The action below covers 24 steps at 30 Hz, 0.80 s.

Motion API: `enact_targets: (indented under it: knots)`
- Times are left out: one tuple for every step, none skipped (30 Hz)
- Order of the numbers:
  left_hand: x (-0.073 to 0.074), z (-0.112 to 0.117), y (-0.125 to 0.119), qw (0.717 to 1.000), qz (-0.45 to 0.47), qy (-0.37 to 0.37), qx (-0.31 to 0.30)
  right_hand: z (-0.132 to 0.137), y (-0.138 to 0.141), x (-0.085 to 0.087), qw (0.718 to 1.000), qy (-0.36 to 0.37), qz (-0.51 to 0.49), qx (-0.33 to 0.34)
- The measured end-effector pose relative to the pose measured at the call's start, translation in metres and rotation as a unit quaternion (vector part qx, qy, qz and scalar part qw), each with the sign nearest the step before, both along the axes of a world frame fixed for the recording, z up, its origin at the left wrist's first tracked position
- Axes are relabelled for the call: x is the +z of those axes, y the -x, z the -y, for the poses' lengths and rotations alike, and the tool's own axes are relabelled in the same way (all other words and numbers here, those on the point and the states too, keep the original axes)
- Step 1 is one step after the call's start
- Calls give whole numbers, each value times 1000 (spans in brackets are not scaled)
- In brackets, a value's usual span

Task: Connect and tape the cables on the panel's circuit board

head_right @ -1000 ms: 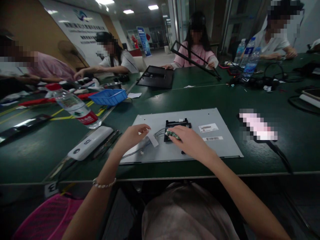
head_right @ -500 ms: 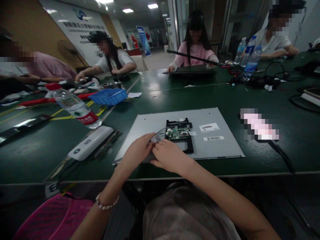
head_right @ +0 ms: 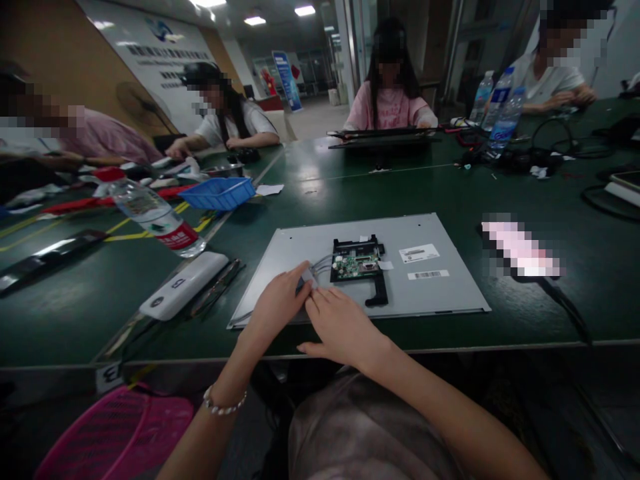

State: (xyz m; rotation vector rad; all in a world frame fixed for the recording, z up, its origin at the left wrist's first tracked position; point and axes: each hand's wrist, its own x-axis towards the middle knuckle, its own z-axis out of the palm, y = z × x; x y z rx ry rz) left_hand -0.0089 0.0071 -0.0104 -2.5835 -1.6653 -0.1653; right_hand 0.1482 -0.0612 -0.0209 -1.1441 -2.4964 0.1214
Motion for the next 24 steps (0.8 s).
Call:
enact_targets:
  knots:
    - [-1,-1,1,1000,2,-3,-3,1,0,0,1000,0,-1,-1]
    - [-1,-2,2,1000,3,-5,-6,1,0,0,1000,0,-3,-3]
    - [-2,-3,3,1000,5,-6,-8,2,1,0,1000,0,-5,-4]
    - [-2,-3,4,1000,8,-7,-10,2,1,0,1000,0,-6,-6]
    - [-2,-4,4,1000,11,-9,-11,3,1,0,1000,0,-7,-7]
    - [-1,-4,5,1000,14,-9,-12,3,1,0,1000,-1,-8,-8]
    - [-1,-4,5,1000,18,-8,-13,4,1,0,1000,0,-9,-8]
    - [-1,-4,5,1000,21,-7,-16,4,2,-1,1000,2,-8,-8]
    - [-1,-4,6,999,26,-5,-19,5,2,-1,1000,4,-9,-7]
    - [-1,-4,6,999,30,-4,-22,5,1,-1,1000,8,-9,-6]
    - [0,-3,7,999,35,-2,-24,4,1,0,1000,13,-10,-5]
    - [0,-3,7,999,40,0,-26,4,0,1,1000,18,-13,-4]
    - [0,-3,8,999,45,2,-25,4,-2,3,1000,23,-18,2]
    - [1,-3,8,998,50,6,-25,3,-5,6,999,29,-25,10]
    - [2,-4,8,998,55,10,-26,2,-9,10,999,38,-32,22]
    - [4,-4,8,998,60,14,-28,1,-14,15,998,47,-40,34]
    - [5,-5,8,997,66,17,-30,0,-21,21,996,58,-46,44]
    - [6,-6,8,997,72,22,-34,-2,-29,27,995,70,-50,47]
    - [7,-7,7,996,79,25,-37,-5,-38,32,995,75,-55,38]
    - [7,-8,7,995,87,28,-38,-9,-48,38,995,82,-56,26]
    - [7,-9,7,994,97,29,-39,-14,-60,42,994,88,-57,12]
    - [7,-10,8,993,107,26,-40,-20,-73,46,994,93,-63,-6]
    - [6,-11,8,992,117,20,-41,-28,-86,49,992,104,-70,-21]
    - [6,-12,9,991,129,10,-41,-37,-100,50,990,112,-80,-31]
